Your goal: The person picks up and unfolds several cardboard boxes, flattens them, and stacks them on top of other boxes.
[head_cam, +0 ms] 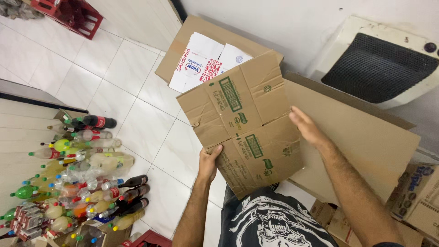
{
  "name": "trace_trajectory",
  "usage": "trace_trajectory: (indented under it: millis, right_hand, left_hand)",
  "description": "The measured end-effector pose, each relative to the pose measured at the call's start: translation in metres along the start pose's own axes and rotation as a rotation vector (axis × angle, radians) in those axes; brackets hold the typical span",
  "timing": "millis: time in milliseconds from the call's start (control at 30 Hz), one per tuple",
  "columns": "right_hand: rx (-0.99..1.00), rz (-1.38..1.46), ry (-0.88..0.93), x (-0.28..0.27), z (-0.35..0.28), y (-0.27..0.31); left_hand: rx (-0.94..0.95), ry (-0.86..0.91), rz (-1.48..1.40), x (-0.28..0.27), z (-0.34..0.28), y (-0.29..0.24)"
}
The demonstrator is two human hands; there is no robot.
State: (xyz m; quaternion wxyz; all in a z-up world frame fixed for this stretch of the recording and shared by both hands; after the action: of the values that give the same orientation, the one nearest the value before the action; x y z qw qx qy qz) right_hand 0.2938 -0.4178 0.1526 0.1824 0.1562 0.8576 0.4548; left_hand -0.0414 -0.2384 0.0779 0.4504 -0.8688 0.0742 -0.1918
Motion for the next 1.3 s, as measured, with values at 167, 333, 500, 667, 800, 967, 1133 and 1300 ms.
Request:
trace_trajectory:
  millis: [167,333,500,667,800,967,1133,1300]
  right_hand:
    - [0.127,-0.210,0.044,0.055,0.027,0.049]
    - [0.241,-0.227,-0.060,0.079,0.093,0.011]
    - [0.289,-0.237,-0.070,0.118,0.136,-0.020]
    - [0.213,-0.412,-0.130,0.133,0.178,0.024]
    - [0.169,-0.634,-0.045,0.157,0.209,0.062]
    - [-0.084,-0.880,0.047,0.206,0.249,0.018]
    - [-0.001,-0.910,0.141,0.222,0.248,0.000]
    - [-0.113,-0.801,0.016,0.211,0.225,-0.009]
  left_hand:
    - [-0.047,-0.025,-0.054,-0.026,0.080,-0.020]
    - [-0.073,-0.047,-0.155,-0.028,0.166,-0.062]
    - [-0.093,-0.091,-0.285,-0.022,0.251,-0.091]
    - [-0.153,-0.112,-0.385,-0.012,0.309,-0.090]
    - [-0.193,-0.141,-0.193,-0.039,0.362,-0.029]
    - [-0.210,-0.167,0.217,-0.090,0.369,0.008]
    - [-0.103,-0.188,0.567,-0.113,0.355,0.000]
    - [0.029,-0.032,0.873,-0.069,0.307,-0.026]
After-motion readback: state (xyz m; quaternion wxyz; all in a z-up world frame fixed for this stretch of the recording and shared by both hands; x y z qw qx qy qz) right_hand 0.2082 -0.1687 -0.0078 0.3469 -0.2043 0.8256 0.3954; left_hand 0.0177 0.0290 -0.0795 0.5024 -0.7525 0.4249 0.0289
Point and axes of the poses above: each hand's wrist, its own z-axis towards the middle knuckle, its own x-axis out of the palm, y = z × x, the point moved 5 cm from there along z, towards the middle knuckle, and after that the axes turned 1 degree about -x, right-handed, at the moved point
